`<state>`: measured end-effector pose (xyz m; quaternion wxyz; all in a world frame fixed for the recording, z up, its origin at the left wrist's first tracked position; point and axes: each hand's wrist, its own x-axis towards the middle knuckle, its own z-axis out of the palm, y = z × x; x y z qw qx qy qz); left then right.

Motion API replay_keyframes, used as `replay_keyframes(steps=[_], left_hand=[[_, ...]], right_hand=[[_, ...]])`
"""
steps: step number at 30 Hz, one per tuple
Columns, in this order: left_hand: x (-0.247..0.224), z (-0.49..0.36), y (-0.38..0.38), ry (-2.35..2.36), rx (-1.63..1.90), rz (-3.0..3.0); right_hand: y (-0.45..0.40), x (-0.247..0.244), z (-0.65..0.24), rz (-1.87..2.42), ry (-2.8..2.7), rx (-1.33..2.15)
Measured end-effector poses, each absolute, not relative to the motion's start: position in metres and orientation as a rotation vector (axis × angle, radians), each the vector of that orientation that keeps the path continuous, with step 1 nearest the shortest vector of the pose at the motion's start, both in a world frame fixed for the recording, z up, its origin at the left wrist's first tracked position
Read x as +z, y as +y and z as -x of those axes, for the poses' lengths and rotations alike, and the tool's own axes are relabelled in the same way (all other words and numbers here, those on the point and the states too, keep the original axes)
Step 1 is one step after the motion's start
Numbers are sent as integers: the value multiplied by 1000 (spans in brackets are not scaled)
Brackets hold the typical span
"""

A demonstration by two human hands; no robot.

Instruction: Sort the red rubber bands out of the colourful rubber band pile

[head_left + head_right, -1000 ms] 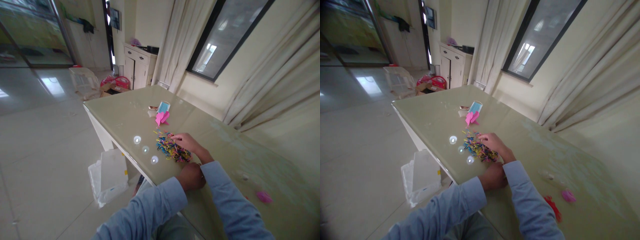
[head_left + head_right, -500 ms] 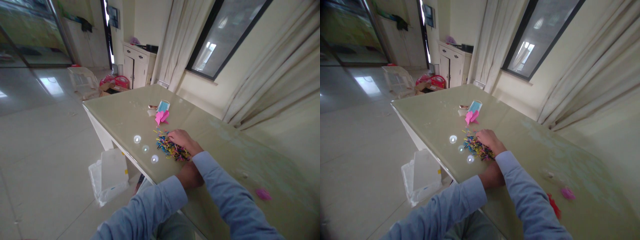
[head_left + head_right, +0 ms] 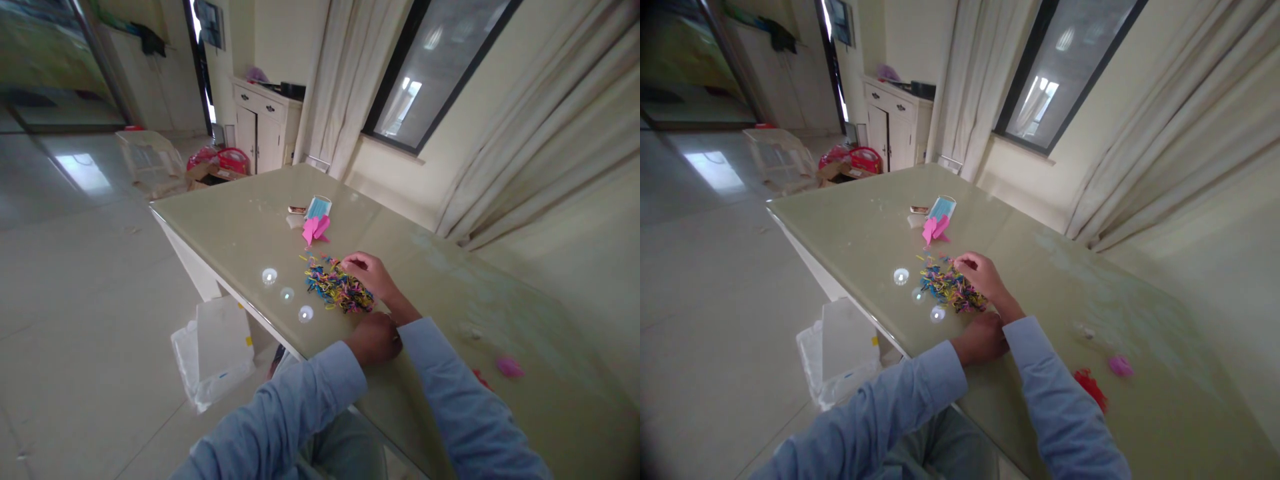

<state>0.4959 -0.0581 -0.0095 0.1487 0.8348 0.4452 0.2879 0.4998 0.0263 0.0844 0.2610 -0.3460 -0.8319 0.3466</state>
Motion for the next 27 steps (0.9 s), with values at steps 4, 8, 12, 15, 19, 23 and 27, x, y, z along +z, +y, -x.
replay_keyframes(steps=[4, 8, 12, 15, 19, 23, 27], left_hand=[[6, -488, -64, 1279, 726, -2344], [11, -485, -67, 1267, 692, -2347], [14, -481, -71, 1257, 691, -2312], [18, -478, -73, 1241, 682, -2292], [17, -476, -76, 1242, 688, -2265], [15, -475, -76, 1240, 723, -2246], [16, -474, -76, 1240, 741, -2225]], right_hand=[[-5, 99, -527, 1056, -1986, 1015], [-39, 107, -566, 1096, -1806, 1075], [-68, 101, -618, 1170, -1682, 1002], [-83, 92, -660, 1314, -1596, 885], [-96, 82, -706, 1510, -1532, 696], [-105, 74, -739, 1610, -1498, 509], [-113, 64, -761, 1733, -1522, 316]])
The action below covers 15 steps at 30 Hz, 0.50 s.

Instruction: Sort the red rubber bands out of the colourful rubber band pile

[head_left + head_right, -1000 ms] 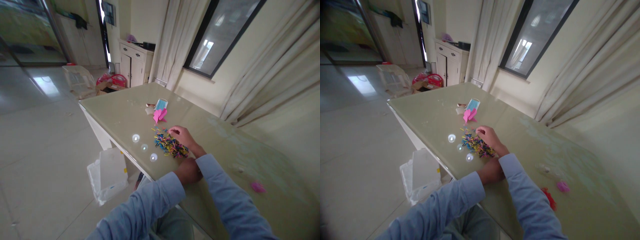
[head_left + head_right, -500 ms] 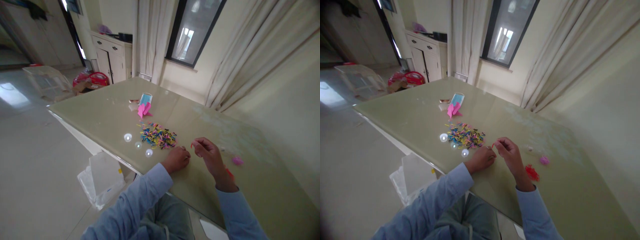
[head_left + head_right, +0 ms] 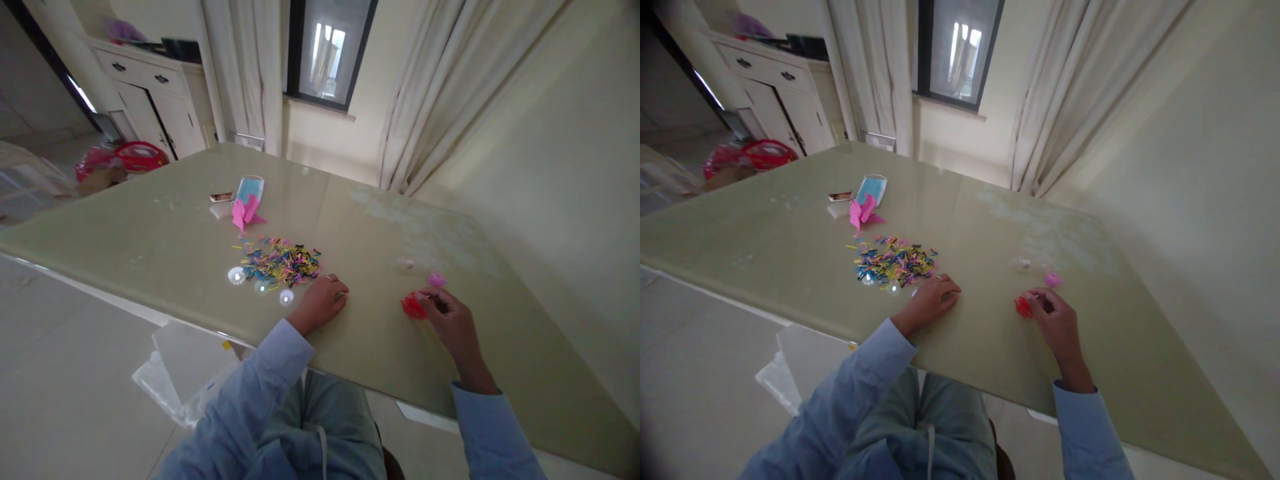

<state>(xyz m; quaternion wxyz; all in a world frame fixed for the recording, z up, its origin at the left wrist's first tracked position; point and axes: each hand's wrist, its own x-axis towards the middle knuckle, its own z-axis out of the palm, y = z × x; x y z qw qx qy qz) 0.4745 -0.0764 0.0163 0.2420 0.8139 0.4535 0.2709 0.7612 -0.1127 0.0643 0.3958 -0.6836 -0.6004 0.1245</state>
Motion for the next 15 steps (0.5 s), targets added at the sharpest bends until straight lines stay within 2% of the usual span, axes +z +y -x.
replay_keyframes(steps=[15], left_hand=[[14, -473, -76, 1236, 773, -2220]], right_hand=[[-131, 37, -786, 1725, -1706, 252]])
